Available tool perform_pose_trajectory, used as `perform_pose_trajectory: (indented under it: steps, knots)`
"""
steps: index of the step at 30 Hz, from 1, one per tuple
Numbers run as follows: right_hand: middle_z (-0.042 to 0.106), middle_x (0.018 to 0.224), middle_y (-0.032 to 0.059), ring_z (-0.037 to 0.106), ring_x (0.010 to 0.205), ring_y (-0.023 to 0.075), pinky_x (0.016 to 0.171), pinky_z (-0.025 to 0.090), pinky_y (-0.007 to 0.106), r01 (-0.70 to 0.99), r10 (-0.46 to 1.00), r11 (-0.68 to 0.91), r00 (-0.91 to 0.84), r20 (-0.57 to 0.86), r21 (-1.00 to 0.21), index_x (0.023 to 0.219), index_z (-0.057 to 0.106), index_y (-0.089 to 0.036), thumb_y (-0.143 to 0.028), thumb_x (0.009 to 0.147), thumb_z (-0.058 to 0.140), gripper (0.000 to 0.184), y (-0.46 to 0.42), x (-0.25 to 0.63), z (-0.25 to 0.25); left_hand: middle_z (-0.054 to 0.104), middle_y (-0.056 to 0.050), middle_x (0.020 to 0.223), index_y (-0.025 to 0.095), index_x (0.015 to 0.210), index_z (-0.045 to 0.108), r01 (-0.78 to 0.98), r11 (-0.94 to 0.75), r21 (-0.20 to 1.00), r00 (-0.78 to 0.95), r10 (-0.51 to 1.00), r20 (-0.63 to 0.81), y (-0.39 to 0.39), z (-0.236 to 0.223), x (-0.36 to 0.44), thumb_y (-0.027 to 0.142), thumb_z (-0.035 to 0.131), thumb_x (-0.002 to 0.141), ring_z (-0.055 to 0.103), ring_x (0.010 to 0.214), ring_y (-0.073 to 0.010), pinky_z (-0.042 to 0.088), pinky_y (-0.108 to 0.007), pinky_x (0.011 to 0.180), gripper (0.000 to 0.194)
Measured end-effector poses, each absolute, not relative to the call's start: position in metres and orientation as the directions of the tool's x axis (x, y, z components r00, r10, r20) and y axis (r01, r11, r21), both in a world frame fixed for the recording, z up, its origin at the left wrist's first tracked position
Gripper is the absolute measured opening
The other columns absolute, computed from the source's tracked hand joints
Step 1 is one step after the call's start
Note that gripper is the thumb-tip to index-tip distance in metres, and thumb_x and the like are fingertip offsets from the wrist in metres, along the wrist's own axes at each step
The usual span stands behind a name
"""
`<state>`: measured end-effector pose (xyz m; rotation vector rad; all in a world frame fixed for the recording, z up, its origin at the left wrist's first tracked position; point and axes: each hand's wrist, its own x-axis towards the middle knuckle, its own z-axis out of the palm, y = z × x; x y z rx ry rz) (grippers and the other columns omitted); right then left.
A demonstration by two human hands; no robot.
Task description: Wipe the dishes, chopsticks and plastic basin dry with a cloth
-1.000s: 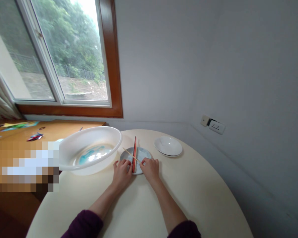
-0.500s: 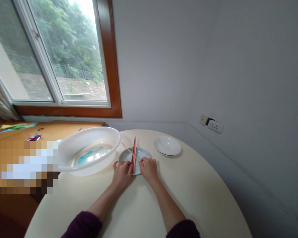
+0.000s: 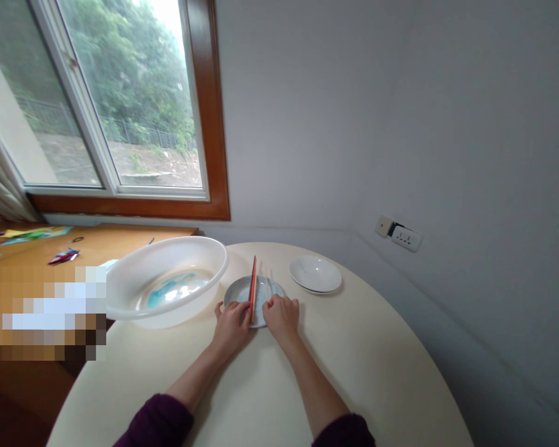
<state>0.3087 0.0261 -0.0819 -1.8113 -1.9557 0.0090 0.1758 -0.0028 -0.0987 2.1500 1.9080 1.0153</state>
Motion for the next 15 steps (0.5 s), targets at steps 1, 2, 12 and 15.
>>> perform_pose_trajectory:
  steps: [1,2,12,15]
  knots:
    - [0.071,0.079,0.0095,0.062,0.081,0.0212,0.077,0.031,0.033,0.942,0.943,0.132,-0.023,0.333,-0.309,0.078,0.068,-0.017,-0.021,0.082,0.046,0.023,0.0256,0.3085,-0.0816,0.069,-0.004,0.091,0.024,0.097,0.065,0.849,-0.213,0.483,-0.004,0.912,0.41,-0.0025,-0.0994,0.1757,0.026,0.041,0.085,0.059,0.095,-0.0209,0.019,-0.049,0.099,0.026]
    - [0.071,0.078,0.0095,0.062,0.082,0.0214,0.077,0.031,0.033,0.944,0.942,0.136,-0.029,0.335,-0.302,0.077,0.069,-0.017,-0.021,0.081,0.046,0.023,0.0251,0.3084,-0.0812,0.069,-0.004,0.091,0.024,0.098,0.065,0.849,-0.213,0.483,-0.003,0.912,0.409,-0.0022,-0.1002,0.1756,0.026,0.041,0.086,0.059,0.095,-0.0208,0.019,-0.049,0.099,0.027]
    - [0.071,0.076,0.0085,0.061,0.082,0.0218,0.078,0.033,0.033,0.947,0.93,0.21,-0.116,0.348,-0.245,0.077,0.071,-0.019,-0.027,0.082,0.049,0.024,0.0217,0.3039,-0.08,0.069,-0.004,0.094,0.024,0.095,0.063,0.84,-0.214,0.498,-0.01,0.913,0.408,-0.0039,-0.0988,0.1768,0.024,0.042,0.085,0.059,0.097,-0.0214,0.017,-0.05,0.099,0.023]
    - [0.071,0.077,0.0082,0.061,0.083,0.022,0.079,0.033,0.034,0.944,0.928,0.23,-0.141,0.344,-0.235,0.077,0.071,-0.019,-0.032,0.084,0.048,0.027,0.0211,0.3032,-0.0804,0.069,-0.004,0.095,0.024,0.094,0.063,0.835,-0.218,0.504,-0.011,0.911,0.412,-0.0056,-0.0964,0.1775,0.022,0.042,0.084,0.059,0.097,-0.0215,0.017,-0.05,0.099,0.023]
